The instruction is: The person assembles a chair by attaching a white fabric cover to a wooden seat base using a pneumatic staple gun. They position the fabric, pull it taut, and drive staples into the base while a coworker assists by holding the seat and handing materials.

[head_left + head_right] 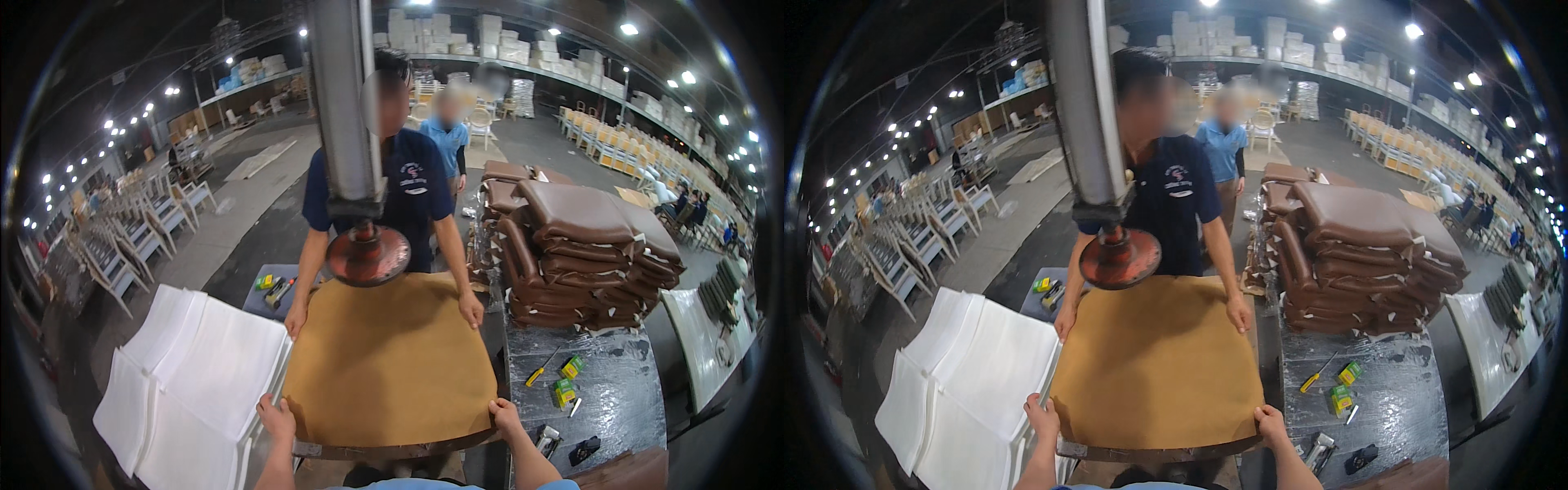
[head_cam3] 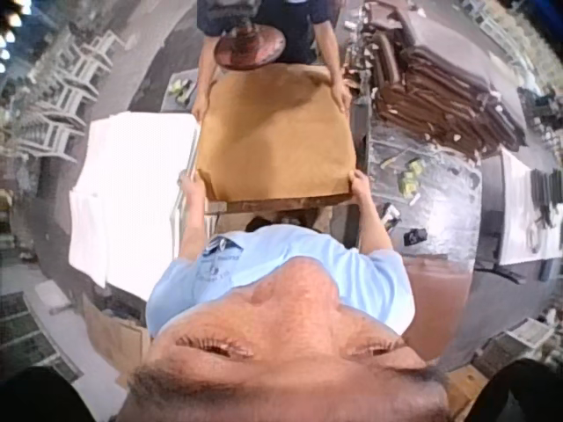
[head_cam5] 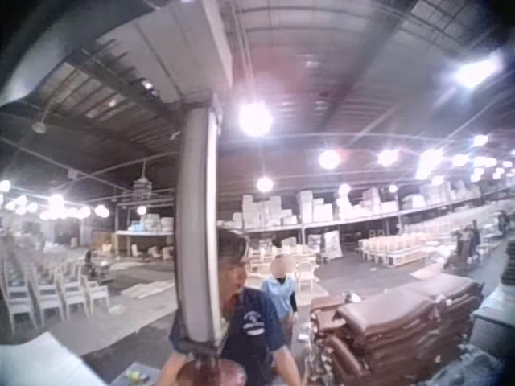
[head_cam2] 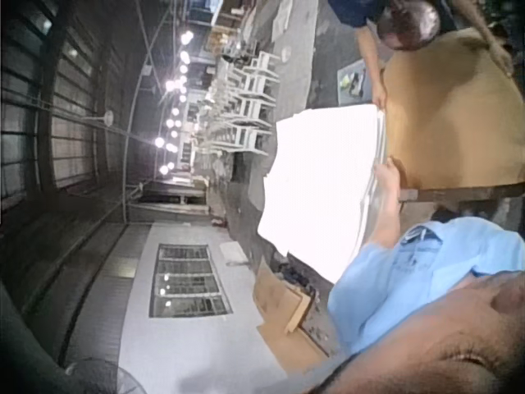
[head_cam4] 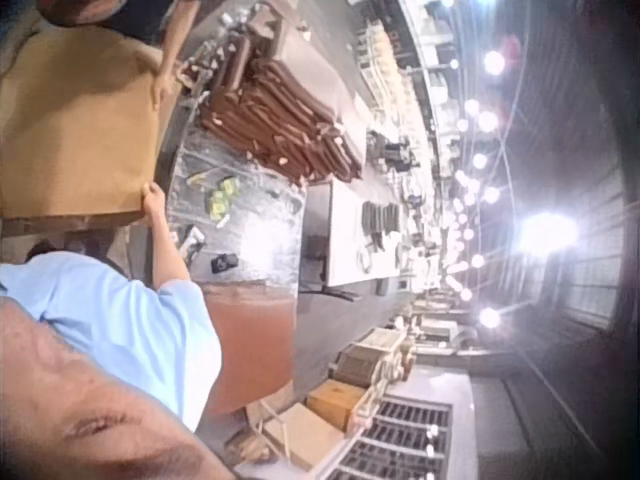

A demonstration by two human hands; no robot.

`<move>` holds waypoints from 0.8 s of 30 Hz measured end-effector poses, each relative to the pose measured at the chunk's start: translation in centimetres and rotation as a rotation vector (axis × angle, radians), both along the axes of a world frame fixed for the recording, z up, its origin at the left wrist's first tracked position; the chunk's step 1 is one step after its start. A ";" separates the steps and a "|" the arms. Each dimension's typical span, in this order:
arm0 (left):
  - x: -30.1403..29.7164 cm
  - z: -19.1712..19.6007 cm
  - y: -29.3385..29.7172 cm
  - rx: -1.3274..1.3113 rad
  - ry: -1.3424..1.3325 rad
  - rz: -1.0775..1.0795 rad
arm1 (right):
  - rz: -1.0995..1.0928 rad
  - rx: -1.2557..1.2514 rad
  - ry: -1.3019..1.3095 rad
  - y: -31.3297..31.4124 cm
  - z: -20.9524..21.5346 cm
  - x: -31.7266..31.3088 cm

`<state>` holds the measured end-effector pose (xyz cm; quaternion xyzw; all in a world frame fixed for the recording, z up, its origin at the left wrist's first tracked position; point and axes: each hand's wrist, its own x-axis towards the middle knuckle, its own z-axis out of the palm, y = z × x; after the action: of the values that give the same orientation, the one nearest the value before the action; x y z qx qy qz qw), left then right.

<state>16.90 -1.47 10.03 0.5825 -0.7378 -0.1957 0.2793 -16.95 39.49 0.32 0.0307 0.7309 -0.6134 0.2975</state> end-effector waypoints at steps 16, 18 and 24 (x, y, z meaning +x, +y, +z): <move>-5.7 -3.9 4.1 -0.128 -0.057 -0.051 | 0.011 0.076 0.110 1.4 -1.8 -0.3; -5.6 -3.7 4.1 -0.134 -0.056 -0.040 | 0.011 0.053 0.096 1.0 -1.7 -0.2; -5.7 -3.4 4.1 -0.148 -0.055 -0.048 | 0.051 0.081 0.053 1.1 -1.9 -0.4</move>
<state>11.18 2.61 6.65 0.5476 -0.7715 -0.1311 0.2962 -17.32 40.61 -1.57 0.0079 0.7632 -0.5762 0.2923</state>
